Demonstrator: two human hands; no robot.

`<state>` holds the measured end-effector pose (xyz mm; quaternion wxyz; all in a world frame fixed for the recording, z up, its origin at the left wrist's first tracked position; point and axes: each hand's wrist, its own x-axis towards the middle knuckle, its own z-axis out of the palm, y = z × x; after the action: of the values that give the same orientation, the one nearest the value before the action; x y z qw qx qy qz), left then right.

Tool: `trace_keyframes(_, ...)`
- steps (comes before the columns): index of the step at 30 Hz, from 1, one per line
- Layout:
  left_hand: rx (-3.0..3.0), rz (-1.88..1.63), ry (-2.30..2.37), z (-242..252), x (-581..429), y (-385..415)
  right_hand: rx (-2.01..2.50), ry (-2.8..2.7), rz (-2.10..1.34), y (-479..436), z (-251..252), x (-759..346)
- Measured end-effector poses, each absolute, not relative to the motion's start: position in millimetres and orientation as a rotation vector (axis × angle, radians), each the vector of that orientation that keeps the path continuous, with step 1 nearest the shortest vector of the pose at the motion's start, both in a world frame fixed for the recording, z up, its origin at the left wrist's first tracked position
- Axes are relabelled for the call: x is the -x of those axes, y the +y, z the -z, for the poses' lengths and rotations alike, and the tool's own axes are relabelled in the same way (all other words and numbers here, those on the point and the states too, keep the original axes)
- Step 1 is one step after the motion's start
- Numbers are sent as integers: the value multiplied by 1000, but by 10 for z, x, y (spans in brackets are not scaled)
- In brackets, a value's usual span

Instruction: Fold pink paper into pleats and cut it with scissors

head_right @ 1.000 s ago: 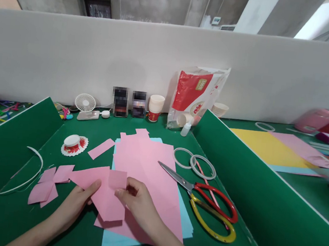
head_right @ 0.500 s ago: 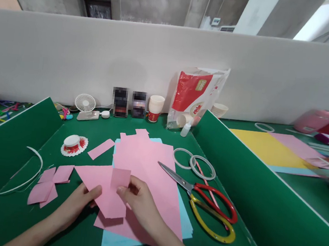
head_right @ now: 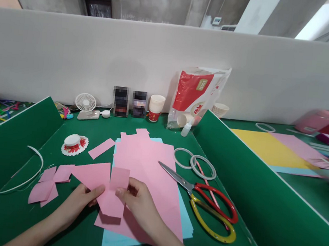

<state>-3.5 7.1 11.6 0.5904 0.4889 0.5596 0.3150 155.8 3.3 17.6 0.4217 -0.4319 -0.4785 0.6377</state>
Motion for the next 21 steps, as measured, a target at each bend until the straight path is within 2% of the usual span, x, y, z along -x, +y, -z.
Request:
trace_keyframes(13, -1167, -788, 1352, -97, 68, 109, 1174, -1263, -1691, 55, -95, -1601)
trace_keyframes(21, -1207, -660, 1342, -154, 13, 86, 1218, -1281, -1621, 54, -108, -1590)
